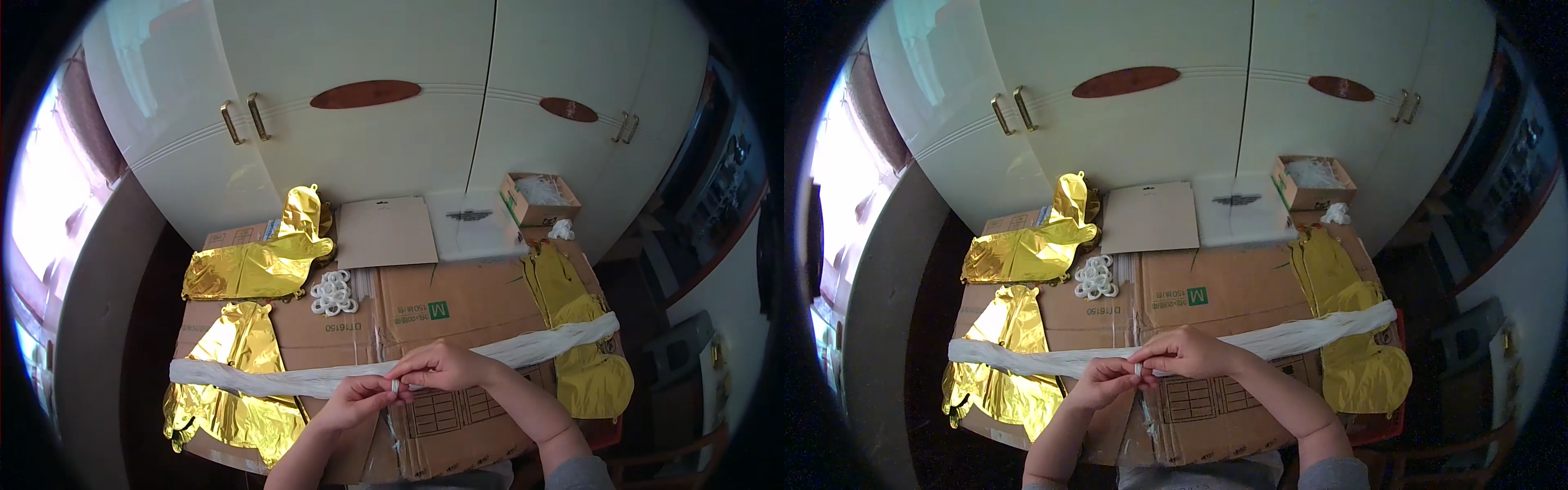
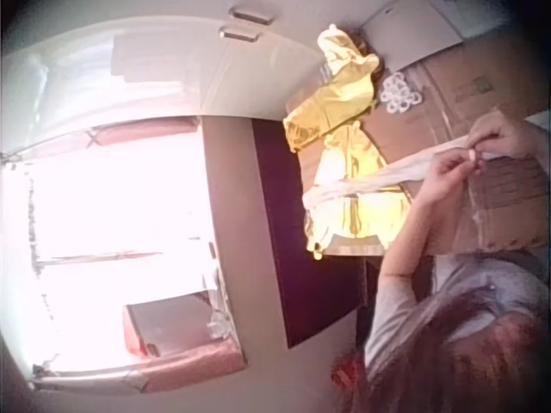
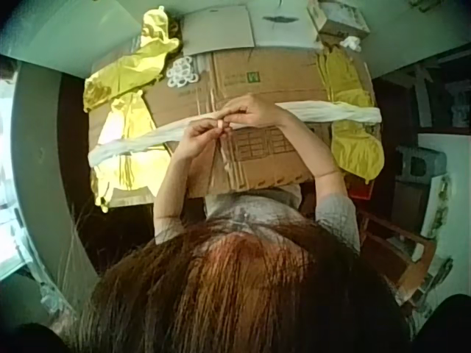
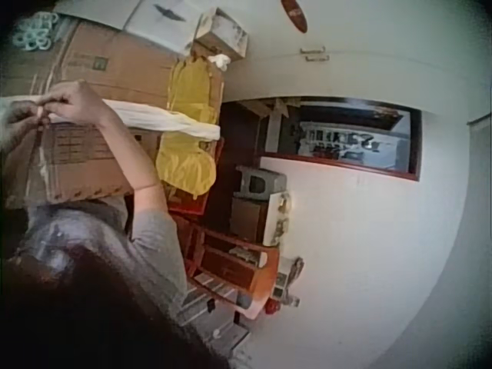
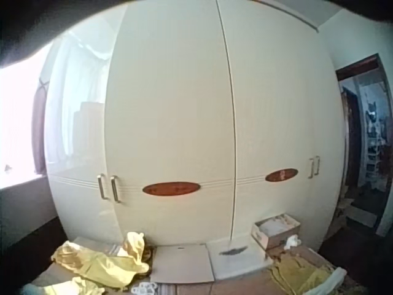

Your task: Folding and arranging gold-colored foil sheets and small plastic rings on a cardboard box surface.

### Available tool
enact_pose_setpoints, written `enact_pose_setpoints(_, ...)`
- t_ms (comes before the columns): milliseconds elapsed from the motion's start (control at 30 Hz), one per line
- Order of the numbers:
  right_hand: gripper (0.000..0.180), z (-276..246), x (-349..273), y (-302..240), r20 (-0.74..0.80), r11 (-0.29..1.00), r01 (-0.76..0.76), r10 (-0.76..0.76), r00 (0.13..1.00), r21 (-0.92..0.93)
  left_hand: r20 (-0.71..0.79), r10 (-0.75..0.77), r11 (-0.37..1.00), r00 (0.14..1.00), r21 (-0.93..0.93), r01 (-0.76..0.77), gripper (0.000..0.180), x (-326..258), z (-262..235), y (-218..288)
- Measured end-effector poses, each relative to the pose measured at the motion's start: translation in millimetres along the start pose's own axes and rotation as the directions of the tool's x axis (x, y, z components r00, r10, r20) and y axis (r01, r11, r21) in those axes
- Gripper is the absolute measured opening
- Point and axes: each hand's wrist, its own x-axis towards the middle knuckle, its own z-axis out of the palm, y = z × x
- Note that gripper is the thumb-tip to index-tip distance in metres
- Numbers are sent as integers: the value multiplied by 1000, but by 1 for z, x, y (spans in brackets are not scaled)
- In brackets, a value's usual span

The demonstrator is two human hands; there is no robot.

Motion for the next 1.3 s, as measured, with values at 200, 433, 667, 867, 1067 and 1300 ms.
enact_pose_setpoints(200, 26, 6, 0, 3, -59, 999, -15, 17, 998, 29, 39, -34, 999, 999, -31, 35, 17, 0, -3, 1)
enact_pose_setpoints(433, 16, 12, 2, 3, -29, 985, -159, 161, 987, 69, 24, 9, 980, 1000, -197, -4, 11, 1, 3, 4)
enact_pose_setpoints(667, 16, 15, 6, 0, -142, 997, -45, 36, 989, -60, -50, -12, 993, 999, -114, 6, 18, 0, -4, 4)
enact_pose_setpoints(867, 13, 12, 24, 7, -238, 977, -45, -6, 971, -211, -301, 141, 983, 943, -68, -169, 21, 7, -11, 0)
enact_pose_setpoints(1067, 9, -6, 77, 14, -276, 984, -176, 175, 945, 21, -656, 94, 900, 749, -265, -345, 16, 14, -23, 17)
enact_pose_setpoints(1300, 13, -25, 168, 59, -356, 921, -328, 241, 903, -211, -702, 108, 842, 703, -311, -441, 12, 8, -45, 7)
